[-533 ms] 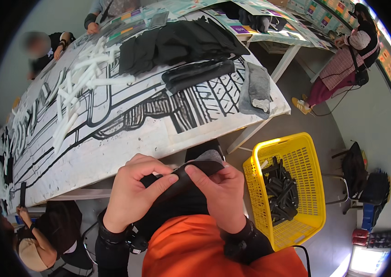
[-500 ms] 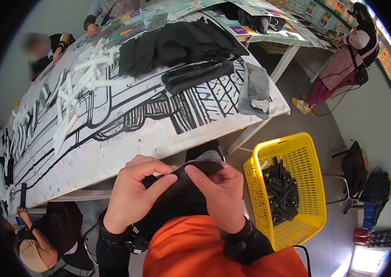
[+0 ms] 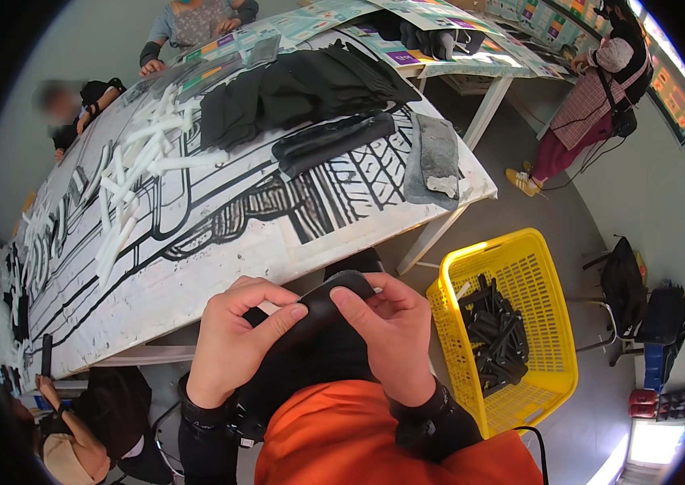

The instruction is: Folding and pressing shoe upper components over foam inserts to prepare them for stitching.

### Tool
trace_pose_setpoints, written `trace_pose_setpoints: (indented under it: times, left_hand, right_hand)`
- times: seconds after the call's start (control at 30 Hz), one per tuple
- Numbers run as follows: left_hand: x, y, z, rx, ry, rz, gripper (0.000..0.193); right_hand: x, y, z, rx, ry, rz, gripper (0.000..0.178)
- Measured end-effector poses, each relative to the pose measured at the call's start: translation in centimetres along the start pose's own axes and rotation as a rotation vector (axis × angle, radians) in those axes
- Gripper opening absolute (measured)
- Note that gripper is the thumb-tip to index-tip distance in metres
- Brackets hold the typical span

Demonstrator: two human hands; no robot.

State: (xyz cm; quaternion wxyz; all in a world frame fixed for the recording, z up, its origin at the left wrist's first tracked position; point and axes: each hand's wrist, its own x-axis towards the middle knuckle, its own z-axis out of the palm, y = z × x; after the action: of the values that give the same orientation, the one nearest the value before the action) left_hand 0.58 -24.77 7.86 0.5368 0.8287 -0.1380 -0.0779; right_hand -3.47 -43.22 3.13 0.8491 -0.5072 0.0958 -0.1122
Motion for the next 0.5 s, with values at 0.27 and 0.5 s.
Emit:
trace_pose_setpoints:
  times: [0.27,0.5]
  left_hand:
    - [-0.1,-0.1,0.0,0.005,0.008,0.012,0.012]
    - [0.0,-0.7,0.6,-0.006,0.025,0.022,0.012]
  right_hand:
    - [0.1,0.4,-0.2,0.045,0.0,0.003,0.019]
    - [0.0,1.1,-0.5,0.027,0.019,-0.018,0.022]
